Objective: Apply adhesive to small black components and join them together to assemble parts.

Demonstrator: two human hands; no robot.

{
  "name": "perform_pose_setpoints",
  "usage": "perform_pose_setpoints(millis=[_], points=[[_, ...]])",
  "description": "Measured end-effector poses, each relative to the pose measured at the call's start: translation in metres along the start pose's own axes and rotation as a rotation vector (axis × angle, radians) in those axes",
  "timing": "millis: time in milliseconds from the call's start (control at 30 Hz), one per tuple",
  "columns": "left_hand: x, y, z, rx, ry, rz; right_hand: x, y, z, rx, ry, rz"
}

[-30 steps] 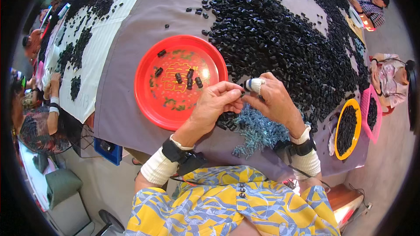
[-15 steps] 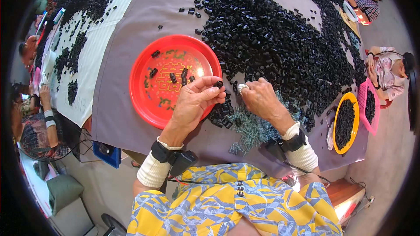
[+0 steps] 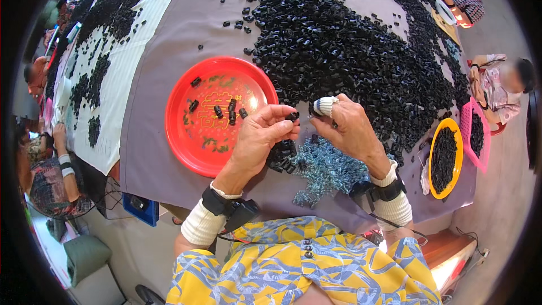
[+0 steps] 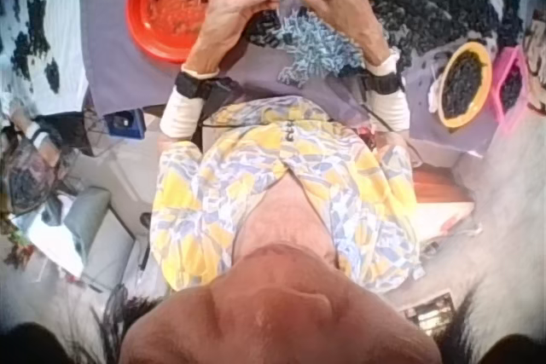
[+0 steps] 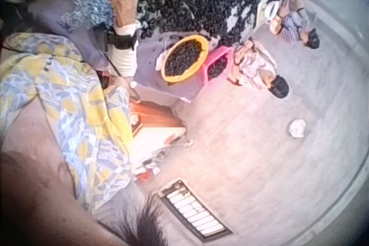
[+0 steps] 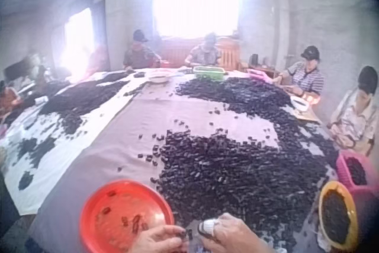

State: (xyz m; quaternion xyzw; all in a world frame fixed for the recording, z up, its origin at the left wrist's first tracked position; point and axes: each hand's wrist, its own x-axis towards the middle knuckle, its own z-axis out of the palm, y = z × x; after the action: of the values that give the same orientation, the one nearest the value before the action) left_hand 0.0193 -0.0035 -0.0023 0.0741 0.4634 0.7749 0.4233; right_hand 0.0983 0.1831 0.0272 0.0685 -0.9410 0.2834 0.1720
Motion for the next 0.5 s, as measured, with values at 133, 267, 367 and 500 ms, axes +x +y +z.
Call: perform_pose_setpoints(millis=[133,267,367,500], points=[[0.005,-0.004,0.012,0.099,-0.041,0.037,0.005,-0.005,-0.009,0.022,-0.044,-0.039],[0.007,-0.005,0.014,0.199,-0.035,0.057,0.006,-0.003,-0.011,-0.020,-0.133,-0.049],[0.006,-0.006,0.017,0.252,-0.034,0.075,0.004,-0.002,-0.011,-0.010,-0.154,-0.060],[0.009,-0.007,0.015,0.305,-0.056,0.092,0.001,-0.002,-0.011,0.047,-0.139,0.039]])
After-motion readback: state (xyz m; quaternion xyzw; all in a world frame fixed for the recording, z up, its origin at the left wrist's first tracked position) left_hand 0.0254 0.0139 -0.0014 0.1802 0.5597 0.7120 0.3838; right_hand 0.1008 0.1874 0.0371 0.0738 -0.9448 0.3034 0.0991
